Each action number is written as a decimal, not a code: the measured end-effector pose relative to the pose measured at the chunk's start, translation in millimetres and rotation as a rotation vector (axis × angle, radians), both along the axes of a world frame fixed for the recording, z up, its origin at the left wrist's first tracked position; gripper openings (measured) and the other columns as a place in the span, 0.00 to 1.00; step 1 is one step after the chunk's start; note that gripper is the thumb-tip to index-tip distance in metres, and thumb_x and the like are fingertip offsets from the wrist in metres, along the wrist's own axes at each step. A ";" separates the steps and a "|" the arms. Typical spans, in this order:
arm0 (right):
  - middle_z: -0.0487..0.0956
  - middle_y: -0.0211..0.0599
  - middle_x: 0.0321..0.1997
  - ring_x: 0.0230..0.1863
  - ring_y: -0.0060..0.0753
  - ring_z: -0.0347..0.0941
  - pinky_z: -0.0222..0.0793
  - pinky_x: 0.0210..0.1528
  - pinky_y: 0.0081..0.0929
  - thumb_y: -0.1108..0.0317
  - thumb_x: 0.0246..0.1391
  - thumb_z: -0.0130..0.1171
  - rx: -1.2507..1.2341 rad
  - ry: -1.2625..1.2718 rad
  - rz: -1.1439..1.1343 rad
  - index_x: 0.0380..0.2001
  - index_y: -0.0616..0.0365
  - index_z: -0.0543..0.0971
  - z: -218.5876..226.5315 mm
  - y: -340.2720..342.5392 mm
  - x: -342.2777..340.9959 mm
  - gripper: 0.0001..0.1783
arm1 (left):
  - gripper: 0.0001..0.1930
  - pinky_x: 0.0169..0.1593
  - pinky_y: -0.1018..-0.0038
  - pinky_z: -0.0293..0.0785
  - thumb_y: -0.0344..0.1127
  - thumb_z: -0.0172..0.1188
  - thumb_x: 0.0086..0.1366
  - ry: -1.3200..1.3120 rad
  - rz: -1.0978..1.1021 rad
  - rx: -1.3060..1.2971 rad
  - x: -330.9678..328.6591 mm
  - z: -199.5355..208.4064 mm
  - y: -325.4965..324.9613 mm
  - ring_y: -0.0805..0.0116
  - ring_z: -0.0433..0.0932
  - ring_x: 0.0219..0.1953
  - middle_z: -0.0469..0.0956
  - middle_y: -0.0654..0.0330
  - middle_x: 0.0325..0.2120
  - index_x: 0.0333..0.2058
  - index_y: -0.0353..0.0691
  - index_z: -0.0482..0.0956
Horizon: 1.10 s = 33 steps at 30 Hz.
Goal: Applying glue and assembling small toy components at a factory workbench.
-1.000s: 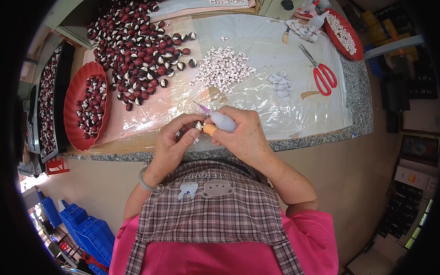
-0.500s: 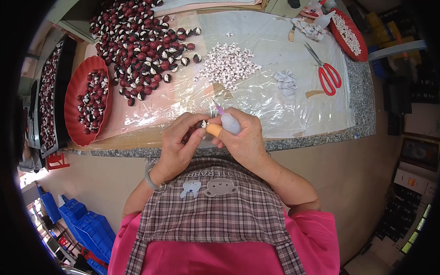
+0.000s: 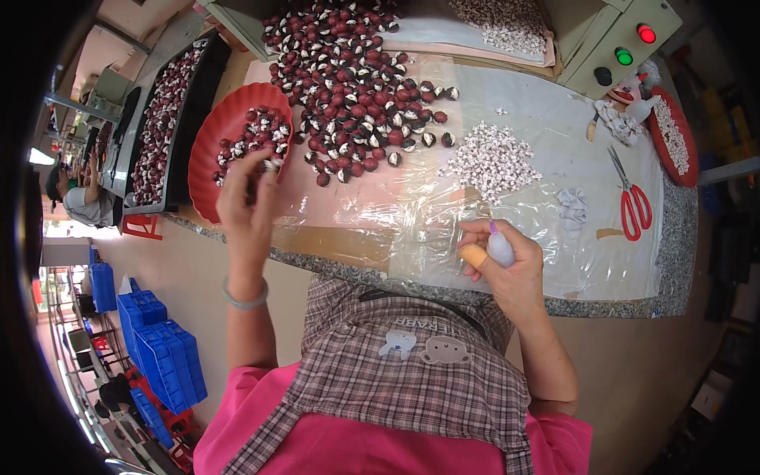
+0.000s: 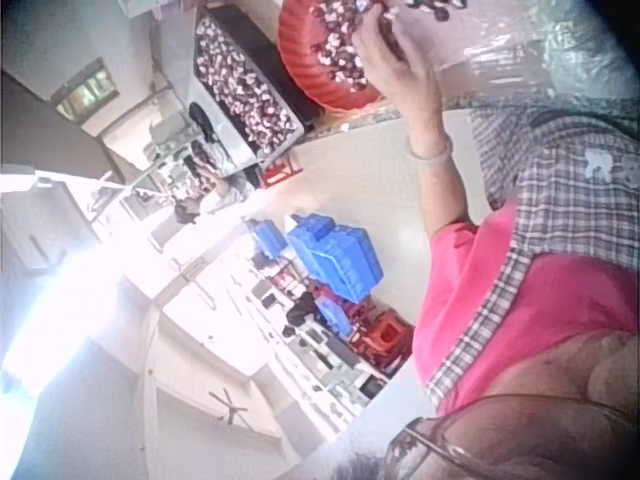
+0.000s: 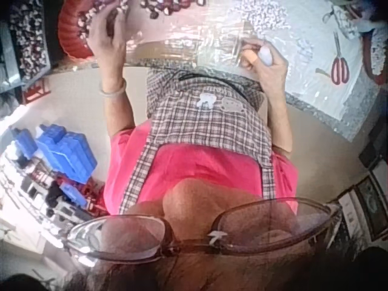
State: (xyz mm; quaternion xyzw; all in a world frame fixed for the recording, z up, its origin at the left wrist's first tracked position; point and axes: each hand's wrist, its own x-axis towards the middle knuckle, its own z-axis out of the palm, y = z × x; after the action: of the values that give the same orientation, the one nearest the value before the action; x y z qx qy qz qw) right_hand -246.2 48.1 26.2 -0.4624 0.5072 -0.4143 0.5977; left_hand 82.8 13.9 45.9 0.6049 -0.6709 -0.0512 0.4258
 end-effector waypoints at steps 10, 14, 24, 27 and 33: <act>0.79 0.31 0.31 0.25 0.17 0.73 0.70 0.25 0.14 0.78 0.54 0.62 -0.005 0.081 -0.041 0.43 0.63 0.79 -2.8 5.2 -7.0 0.12 | 0.13 0.51 0.61 0.68 0.21 0.59 0.53 -0.503 0.019 -0.086 1.9 -11.8 -11.6 0.51 0.71 0.51 0.75 0.55 0.45 0.39 0.36 0.80; 0.79 0.31 0.31 0.25 0.16 0.73 0.69 0.25 0.14 0.77 0.54 0.62 -0.010 0.082 -0.035 0.42 0.62 0.80 -1.0 6.7 -7.4 0.11 | 0.11 0.36 0.67 0.74 0.20 0.61 0.54 -0.260 -0.069 0.012 -19.5 -45.3 -3.4 0.57 0.78 0.35 0.75 0.55 0.37 0.38 0.35 0.78; 0.75 0.30 0.31 0.27 0.14 0.67 0.64 0.24 0.12 0.78 0.52 0.61 0.014 -0.031 -0.027 0.46 0.56 0.69 -0.5 4.6 -5.4 0.19 | 0.10 0.34 0.80 0.76 0.23 0.58 0.61 0.584 -0.161 0.358 -33.0 -50.7 8.8 0.75 0.79 0.35 0.78 0.62 0.38 0.42 0.36 0.78; 0.72 0.36 0.41 0.29 0.17 0.66 0.63 0.26 0.12 0.76 0.57 0.54 -0.040 -0.187 0.087 0.47 0.54 0.62 -3.5 0.4 -10.8 0.17 | 0.11 0.39 0.80 0.76 0.24 0.57 0.64 1.176 -0.291 0.635 -41.9 -38.3 20.3 0.73 0.79 0.37 0.80 0.55 0.42 0.45 0.30 0.78; 0.68 0.38 0.49 0.31 0.20 0.72 0.62 0.22 0.11 0.74 0.58 0.57 -0.160 -0.132 0.070 0.45 0.61 0.71 1.1 -2.1 -6.2 0.12 | 0.15 0.37 0.81 0.72 0.25 0.59 0.63 1.358 -0.543 0.750 -73.3 -40.2 27.7 0.76 0.76 0.36 0.80 0.58 0.41 0.49 0.33 0.77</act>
State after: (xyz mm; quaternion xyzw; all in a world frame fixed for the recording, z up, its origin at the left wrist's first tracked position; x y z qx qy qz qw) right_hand -252.4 46.0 27.4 -0.4977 0.4155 -0.4622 0.6051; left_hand 9.5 41.7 5.7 0.3606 -0.3283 -0.7282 0.4815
